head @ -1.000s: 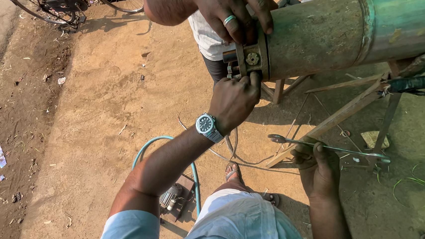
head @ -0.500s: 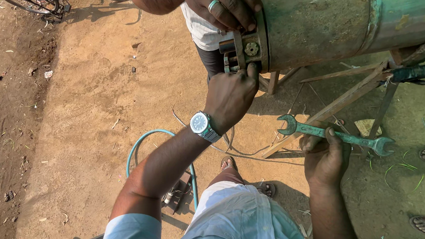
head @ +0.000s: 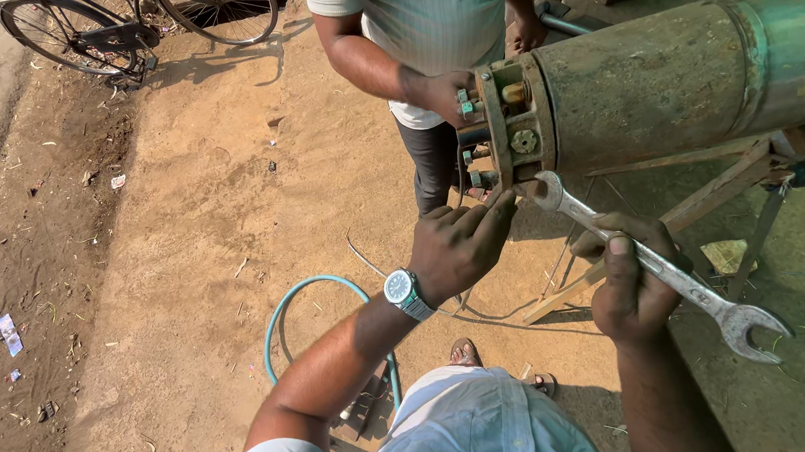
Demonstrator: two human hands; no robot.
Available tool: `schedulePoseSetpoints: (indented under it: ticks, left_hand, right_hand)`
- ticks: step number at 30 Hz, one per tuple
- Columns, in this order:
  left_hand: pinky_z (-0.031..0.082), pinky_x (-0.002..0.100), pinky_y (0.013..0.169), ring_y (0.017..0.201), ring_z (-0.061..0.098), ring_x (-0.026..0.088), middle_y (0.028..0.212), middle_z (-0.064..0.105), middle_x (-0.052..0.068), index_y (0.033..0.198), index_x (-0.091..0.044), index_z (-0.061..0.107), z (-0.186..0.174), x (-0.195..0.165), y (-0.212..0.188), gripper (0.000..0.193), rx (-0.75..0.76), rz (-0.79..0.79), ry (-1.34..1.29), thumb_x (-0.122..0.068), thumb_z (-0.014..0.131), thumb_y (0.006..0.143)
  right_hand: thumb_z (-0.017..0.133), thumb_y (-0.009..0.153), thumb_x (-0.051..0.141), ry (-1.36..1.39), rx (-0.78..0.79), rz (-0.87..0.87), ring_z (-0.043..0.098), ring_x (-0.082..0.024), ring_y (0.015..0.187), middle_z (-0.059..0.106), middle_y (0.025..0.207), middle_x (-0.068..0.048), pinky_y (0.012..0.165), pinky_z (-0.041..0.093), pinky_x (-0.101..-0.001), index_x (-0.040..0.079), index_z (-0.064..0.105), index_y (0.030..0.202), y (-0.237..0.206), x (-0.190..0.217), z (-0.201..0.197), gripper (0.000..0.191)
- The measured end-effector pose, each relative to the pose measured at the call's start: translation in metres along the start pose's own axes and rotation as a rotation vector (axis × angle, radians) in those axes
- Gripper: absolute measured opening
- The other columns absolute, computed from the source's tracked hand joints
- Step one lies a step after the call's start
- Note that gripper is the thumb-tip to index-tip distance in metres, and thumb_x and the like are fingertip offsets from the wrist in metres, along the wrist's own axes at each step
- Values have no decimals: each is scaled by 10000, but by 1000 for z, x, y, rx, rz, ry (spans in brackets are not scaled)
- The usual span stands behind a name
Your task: The person retrieves a wrench from a tool drawer, walks to a large cylindrical machine, and uses the wrench to tighten bolts on a bracket attached to the machine. Another person assists by holding the bracket steady.
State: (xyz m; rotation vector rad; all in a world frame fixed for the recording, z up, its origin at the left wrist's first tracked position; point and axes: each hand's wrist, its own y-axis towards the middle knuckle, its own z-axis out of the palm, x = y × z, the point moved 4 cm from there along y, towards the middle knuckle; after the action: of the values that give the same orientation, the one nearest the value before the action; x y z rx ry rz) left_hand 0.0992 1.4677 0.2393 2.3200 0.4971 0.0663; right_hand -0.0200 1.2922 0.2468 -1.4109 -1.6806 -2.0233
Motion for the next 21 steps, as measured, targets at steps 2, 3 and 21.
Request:
schedulePoseSetpoints:
  ticks: [2,3,21]
  left_hand:
    - [587,345,673,785,747,214,945,754,88,1199,-66,662,-2,5,-12,177,-59,-99,-98,-160,681,1050]
    - [570,354,632,728,727,225,916,755,89,1183,-64,684,-1,9,-19,181,-45,-170,-107,-156,688,1027]
    - [542,406,597,738,725,270,873,734,77,1223,-117,693,32,62,-144,404,358,-624,-257,-116,724,820]
  right_hand:
    - [464,1122,103,-51,51,-13,710,-164,769,700,872,-127,663,605,-281,-29,590,1169,6,-3,8,188]
    - [486,1109,91,-123,73,-60,700,-171,751,696,860,-123,660,582,-291,-22,594,1168,7,-4,12,167]
    - [404,1127,293,-325,-38,-335,645,-271,787,683,938,-152,706,528,-383,-20,614,1135,-43,-16,48,377]
